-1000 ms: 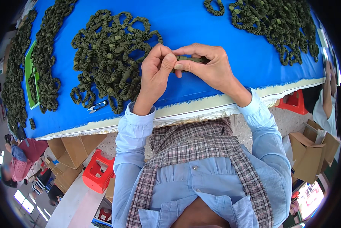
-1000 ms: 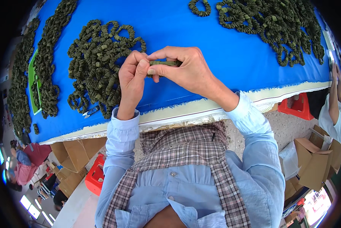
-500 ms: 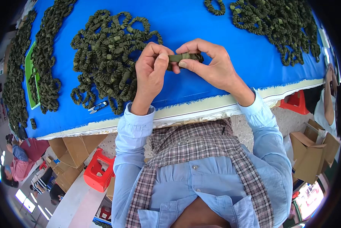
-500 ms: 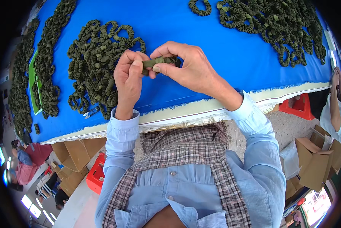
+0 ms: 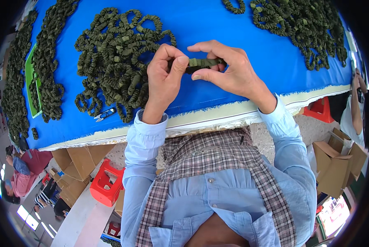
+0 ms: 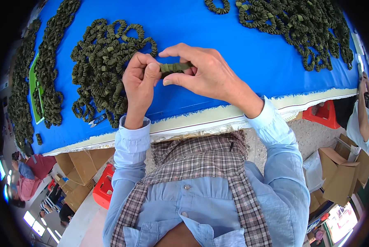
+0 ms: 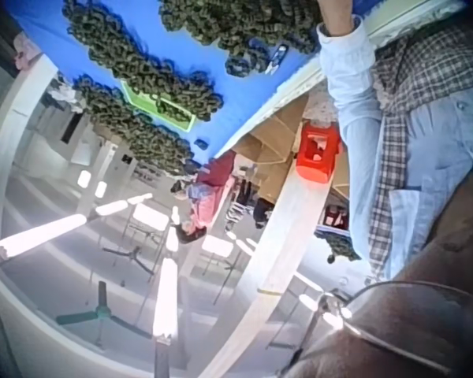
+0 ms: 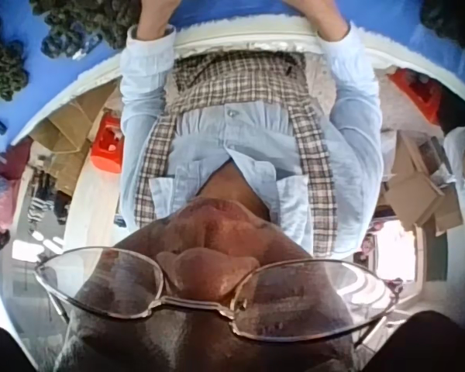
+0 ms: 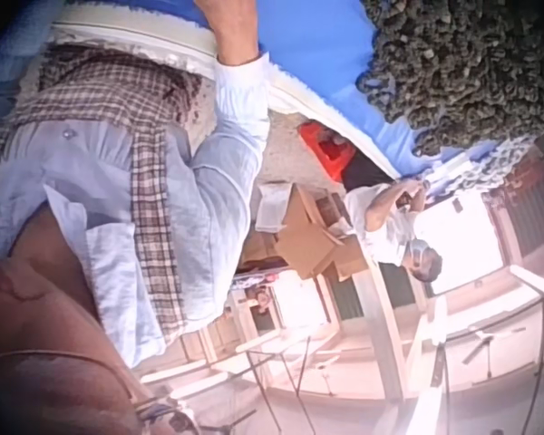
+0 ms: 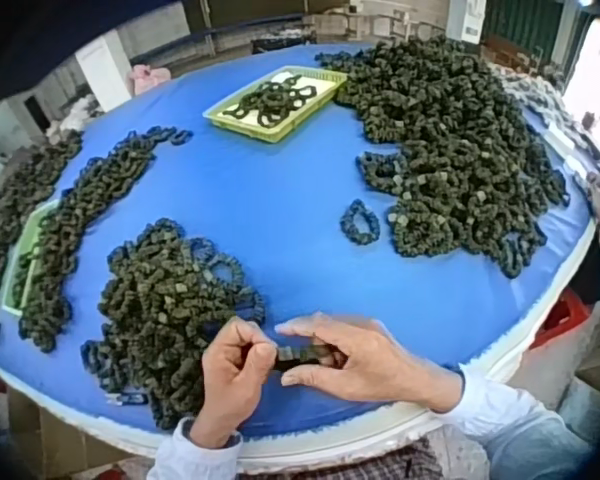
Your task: The person repeatedly picks up green coiled cords from a blue table, twists them into circular loops, and places them into a green tray. The person handles the cords one at a time, forming loops and stacking them in the tray.
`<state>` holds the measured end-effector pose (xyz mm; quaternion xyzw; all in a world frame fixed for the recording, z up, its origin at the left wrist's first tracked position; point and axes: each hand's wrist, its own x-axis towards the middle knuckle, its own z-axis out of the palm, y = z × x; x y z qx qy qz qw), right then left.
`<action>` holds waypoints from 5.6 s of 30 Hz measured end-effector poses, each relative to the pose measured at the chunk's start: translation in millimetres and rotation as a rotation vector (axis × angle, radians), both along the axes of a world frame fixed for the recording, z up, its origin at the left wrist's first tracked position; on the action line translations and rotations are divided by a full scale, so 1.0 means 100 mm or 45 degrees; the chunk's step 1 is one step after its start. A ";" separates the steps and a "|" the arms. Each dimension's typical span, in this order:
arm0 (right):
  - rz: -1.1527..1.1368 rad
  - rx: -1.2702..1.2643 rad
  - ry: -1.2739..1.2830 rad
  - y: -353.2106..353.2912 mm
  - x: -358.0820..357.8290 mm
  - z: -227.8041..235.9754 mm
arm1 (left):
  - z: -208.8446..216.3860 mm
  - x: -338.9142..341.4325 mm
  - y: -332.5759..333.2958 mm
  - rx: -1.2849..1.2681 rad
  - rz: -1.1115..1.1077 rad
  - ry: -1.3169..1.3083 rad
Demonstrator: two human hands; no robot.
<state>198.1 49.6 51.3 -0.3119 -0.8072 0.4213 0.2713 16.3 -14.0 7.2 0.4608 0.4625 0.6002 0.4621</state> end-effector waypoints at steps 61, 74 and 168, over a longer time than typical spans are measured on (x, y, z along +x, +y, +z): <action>-0.118 -0.188 0.162 0.05 -0.02 -0.17 | 0.07 -0.02 0.01 -0.426 -0.223 -0.295; -0.085 -0.105 0.228 0.03 -0.08 -0.15 | 0.15 0.02 0.00 -0.287 0.000 0.197; -0.149 -0.016 0.173 0.10 -0.10 -0.21 | 0.05 0.05 0.01 0.143 0.171 0.552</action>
